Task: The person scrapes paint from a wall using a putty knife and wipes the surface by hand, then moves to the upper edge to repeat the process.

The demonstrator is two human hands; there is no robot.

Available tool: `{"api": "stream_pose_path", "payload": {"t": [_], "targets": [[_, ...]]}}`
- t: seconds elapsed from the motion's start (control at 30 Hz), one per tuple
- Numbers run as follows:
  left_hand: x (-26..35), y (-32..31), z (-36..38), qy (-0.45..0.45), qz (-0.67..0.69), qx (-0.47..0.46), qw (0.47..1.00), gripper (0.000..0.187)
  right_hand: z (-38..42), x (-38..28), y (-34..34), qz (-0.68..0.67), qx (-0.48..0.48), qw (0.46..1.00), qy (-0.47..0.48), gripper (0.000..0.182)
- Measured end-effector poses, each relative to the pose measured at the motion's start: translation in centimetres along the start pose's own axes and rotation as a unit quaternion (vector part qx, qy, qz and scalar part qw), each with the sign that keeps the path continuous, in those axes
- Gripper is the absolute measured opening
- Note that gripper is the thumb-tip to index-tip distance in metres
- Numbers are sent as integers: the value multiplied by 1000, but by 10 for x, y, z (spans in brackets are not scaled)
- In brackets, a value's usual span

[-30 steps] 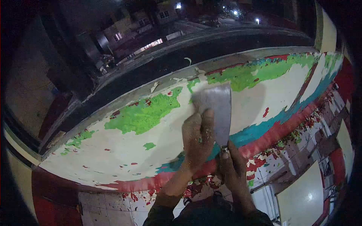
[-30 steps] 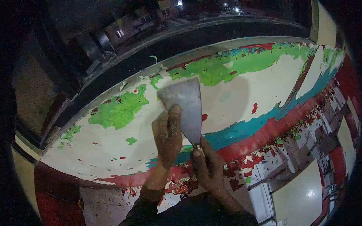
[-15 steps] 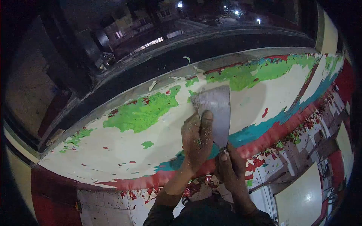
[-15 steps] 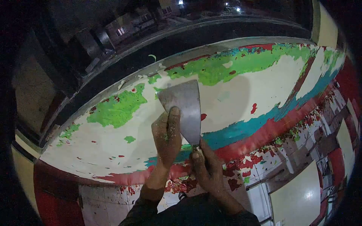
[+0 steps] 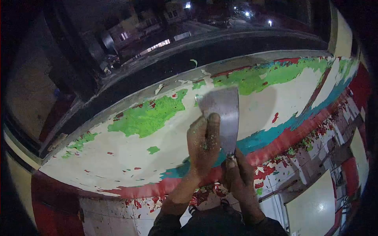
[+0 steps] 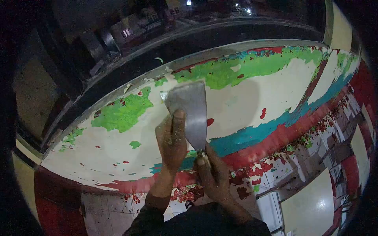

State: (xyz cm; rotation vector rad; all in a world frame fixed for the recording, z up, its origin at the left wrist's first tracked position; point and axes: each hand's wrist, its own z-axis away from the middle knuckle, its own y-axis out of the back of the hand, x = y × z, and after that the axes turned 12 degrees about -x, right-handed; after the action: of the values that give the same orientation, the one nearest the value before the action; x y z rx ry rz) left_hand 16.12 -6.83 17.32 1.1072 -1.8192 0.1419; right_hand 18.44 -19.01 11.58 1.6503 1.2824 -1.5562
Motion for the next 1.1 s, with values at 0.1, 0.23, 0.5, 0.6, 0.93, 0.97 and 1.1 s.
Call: {"api": "stream_pose_path", "payload": {"t": [0.1,0.23,0.5,0.6,0.93,0.97,1.1], "targets": [[-7,0,-3,-20,-4,8,1000,32,-16,8,1,41,4,997,68,44],[0,1,-4,-5,10,-3,1000,30,-13,5,0,14,10,999,49,43],[-4,0,-7,-30,1,17,999,27,-18,8,1,71,31,989,124,43],[-12,-5,-5,-63,-39,40,996,27,-14,10,1,33,23,996,79,45],[-6,-2,-9,-82,-110,43,990,26,-15,6,-4,29,47,995,86,44],[-2,-2,-12,-85,-100,53,990,27,-20,5,-3,31,42,994,91,44],[2,-1,-3,-13,8,14,1000,26,-10,0,-3,22,31,996,81,45]]}}
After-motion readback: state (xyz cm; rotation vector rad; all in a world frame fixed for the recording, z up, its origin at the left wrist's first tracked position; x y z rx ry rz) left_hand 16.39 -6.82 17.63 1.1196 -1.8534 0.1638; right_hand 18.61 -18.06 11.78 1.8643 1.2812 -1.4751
